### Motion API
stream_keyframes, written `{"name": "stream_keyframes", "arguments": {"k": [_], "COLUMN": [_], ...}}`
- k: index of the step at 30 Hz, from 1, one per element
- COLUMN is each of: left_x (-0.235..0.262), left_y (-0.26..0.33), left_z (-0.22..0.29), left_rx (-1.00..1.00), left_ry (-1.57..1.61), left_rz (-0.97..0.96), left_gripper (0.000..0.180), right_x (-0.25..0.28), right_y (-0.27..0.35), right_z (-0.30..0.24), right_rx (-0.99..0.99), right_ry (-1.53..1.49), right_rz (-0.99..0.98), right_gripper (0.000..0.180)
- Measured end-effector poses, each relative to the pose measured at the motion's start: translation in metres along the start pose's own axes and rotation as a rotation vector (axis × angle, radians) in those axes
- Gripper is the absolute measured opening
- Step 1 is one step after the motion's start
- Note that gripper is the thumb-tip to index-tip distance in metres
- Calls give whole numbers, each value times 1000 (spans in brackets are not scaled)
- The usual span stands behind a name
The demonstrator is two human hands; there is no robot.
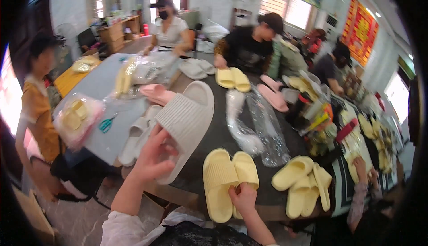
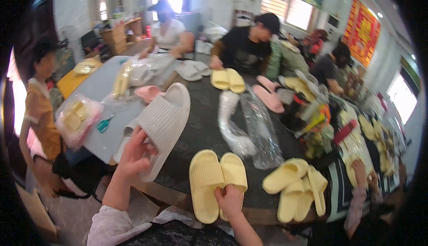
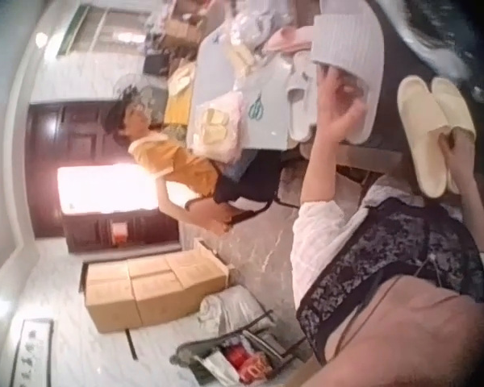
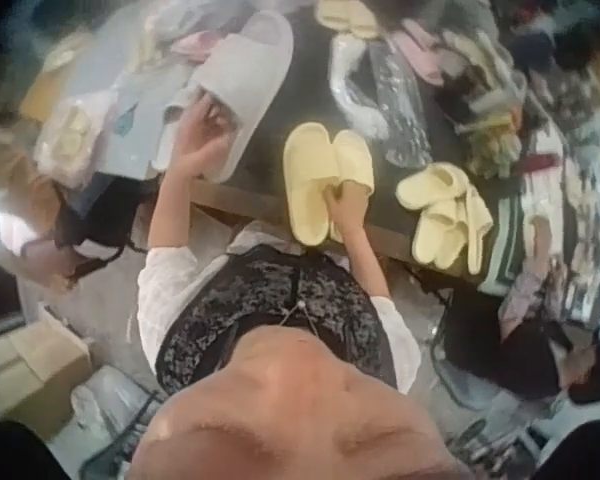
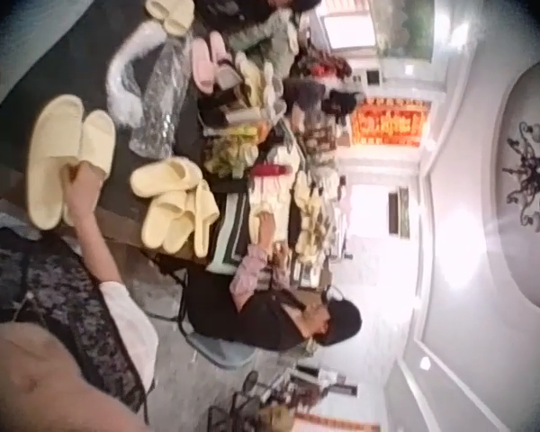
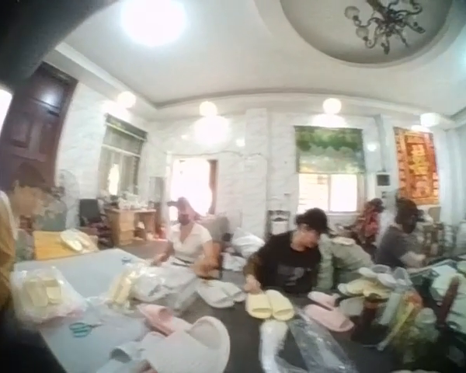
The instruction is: Inspecting and pairing slippers at a processing table in a manufacturing facility.
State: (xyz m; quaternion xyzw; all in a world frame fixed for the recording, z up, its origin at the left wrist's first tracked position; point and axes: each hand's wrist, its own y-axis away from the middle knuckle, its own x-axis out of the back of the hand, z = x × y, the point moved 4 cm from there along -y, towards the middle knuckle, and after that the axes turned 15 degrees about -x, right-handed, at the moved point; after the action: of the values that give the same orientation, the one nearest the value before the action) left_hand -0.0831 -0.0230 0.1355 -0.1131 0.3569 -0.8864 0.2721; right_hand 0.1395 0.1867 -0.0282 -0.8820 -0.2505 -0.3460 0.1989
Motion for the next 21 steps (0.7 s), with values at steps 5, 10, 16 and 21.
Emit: {"name": "stream_keyframes", "arguments": {"k": [5, 10, 16, 21], "left_x": [-58, -121, -156, -126], "left_y": [15, 45, 69, 72], "left_z": [-6, -66, -93, -94], "left_rx": [23, 195, -95, -209], "left_ry": [-147, -64, -445, -389], "left_rz": [-269, -481, -737, -613], "left_gripper": [92, 85, 57, 43], "right_x": [90, 183, 224, 201], "right_y": [-8, -27, -63, -58], "right_z": [25, 70, 134, 137], "right_rx": [-132, -275, -370, -417], "right_ry": [10, 251, 395, 188], "right_rz": [316, 557, 619, 476], "right_gripper": [27, 29, 35, 42]}}
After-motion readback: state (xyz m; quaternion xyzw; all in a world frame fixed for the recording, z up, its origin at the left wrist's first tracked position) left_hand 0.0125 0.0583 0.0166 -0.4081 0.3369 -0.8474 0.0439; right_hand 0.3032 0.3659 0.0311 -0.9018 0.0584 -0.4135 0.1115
